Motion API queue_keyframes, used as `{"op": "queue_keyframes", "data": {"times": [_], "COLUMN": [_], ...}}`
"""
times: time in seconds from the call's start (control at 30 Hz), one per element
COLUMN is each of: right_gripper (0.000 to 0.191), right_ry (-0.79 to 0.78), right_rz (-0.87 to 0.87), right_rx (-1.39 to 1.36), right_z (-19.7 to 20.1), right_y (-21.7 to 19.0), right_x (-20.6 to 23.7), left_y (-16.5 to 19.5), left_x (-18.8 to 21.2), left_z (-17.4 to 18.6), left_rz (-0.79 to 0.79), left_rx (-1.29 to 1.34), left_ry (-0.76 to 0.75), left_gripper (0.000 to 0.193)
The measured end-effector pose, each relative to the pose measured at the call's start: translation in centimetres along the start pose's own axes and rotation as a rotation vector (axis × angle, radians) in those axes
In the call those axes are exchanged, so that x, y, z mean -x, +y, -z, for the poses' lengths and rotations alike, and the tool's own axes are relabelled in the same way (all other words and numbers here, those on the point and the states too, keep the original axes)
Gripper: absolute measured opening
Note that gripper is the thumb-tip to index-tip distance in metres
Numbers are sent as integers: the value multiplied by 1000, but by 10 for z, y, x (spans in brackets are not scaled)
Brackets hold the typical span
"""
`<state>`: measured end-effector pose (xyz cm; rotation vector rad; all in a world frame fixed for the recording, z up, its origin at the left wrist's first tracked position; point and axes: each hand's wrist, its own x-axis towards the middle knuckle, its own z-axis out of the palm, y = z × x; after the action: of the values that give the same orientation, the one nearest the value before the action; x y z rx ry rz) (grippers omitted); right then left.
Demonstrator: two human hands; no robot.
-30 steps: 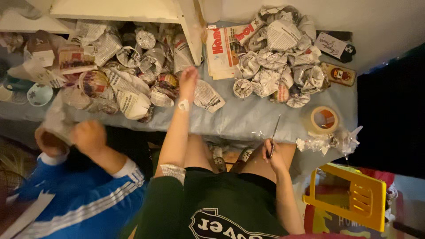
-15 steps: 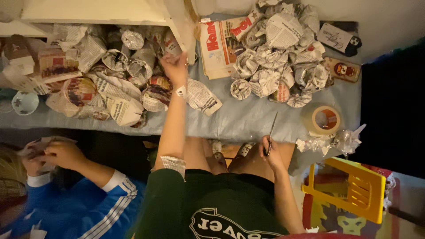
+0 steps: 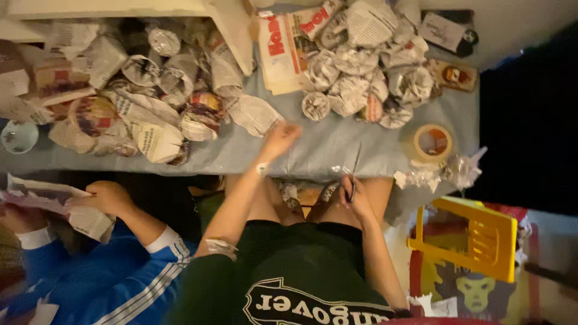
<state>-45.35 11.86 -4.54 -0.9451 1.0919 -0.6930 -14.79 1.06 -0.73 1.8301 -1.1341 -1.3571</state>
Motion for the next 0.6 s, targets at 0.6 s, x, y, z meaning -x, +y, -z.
{"op": "queue_keyframes", "data": {"times": [0.6], "right_gripper": [52], "right_ry": [-331], "right_rz": [-241], "right_rx": [96], "right_z": [26], "right_y": [14], "right_x": [61], "left_y": [51], "left_x": [22], "left_z": [-187], "left_rz": [-391], "left_rx": [201], "left_ry": [-241], "left_gripper": [47]}}
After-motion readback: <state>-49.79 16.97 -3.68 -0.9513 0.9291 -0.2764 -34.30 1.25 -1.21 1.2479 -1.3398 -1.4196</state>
